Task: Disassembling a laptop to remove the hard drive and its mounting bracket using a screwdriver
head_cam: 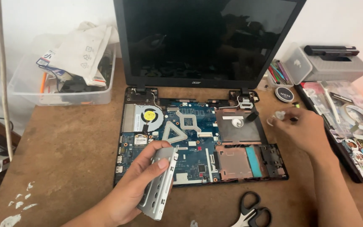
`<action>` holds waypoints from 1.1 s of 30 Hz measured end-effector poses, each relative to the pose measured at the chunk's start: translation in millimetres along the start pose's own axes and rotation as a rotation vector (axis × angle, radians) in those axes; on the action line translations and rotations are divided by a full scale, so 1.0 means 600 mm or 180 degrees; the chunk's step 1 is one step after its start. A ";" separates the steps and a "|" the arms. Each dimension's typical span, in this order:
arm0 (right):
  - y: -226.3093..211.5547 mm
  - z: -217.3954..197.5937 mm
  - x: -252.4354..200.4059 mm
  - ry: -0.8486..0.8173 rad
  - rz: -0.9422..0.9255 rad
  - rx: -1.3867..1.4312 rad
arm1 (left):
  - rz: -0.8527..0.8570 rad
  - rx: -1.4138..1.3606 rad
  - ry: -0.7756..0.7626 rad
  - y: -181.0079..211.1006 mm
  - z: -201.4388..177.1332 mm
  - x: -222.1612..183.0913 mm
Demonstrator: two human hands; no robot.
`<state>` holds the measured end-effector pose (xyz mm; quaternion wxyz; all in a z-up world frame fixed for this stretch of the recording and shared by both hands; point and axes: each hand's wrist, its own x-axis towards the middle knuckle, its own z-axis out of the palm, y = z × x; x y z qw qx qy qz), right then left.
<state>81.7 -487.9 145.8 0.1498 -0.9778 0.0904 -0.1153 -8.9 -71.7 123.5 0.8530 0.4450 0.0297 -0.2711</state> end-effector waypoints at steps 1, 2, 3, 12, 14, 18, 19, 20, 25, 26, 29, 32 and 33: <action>-0.002 0.001 0.000 0.0020 0.0060 0.0068 | 0.0017 -0.0004 -0.0033 0.000 0.000 0.001; -0.003 0.002 0.000 0.0036 0.0117 0.0136 | 0.0034 -0.0010 -0.0061 0.000 0.000 0.001; -0.012 -0.008 -0.002 0.0036 0.0123 0.0134 | 0.0029 -0.0010 -0.0065 -0.002 -0.001 0.001; -0.087 -0.037 -0.051 0.0783 -0.0492 0.0876 | 0.0166 -0.0047 -0.0063 -0.010 -0.005 0.006; -0.149 -0.020 -0.061 -0.0154 -0.0506 -0.0776 | 0.0065 -0.0041 0.0037 -0.013 -0.008 0.009; -0.113 0.045 -0.046 0.0186 -0.0645 -0.0726 | -0.0021 0.0036 0.0120 -0.002 -0.005 0.005; -0.111 0.049 -0.043 0.0223 -0.0623 -0.0741 | -0.0062 0.0113 0.0150 0.000 -0.004 0.005; -0.108 0.053 -0.041 0.0259 -0.0604 -0.0753 | -0.0101 0.0191 0.0185 0.001 -0.004 0.003; -0.097 -0.021 -0.037 0.0475 -0.0759 -0.0131 | -0.0171 0.0065 0.0171 0.001 -0.003 0.007; -0.088 -0.042 -0.034 0.0601 -0.0642 0.0166 | -0.0097 0.0001 0.0128 -0.002 -0.005 0.008; -0.024 -0.067 -0.025 0.0991 -0.0424 0.0064 | -0.0322 -0.0031 0.0257 0.007 0.001 0.005; 0.015 -0.052 -0.027 0.1401 -0.0402 0.0514 | -0.0319 -0.0168 0.0215 -0.001 -0.005 0.012; 0.014 -0.053 -0.024 0.1411 -0.0396 0.0509 | -0.0320 -0.0163 0.0203 0.000 -0.003 0.011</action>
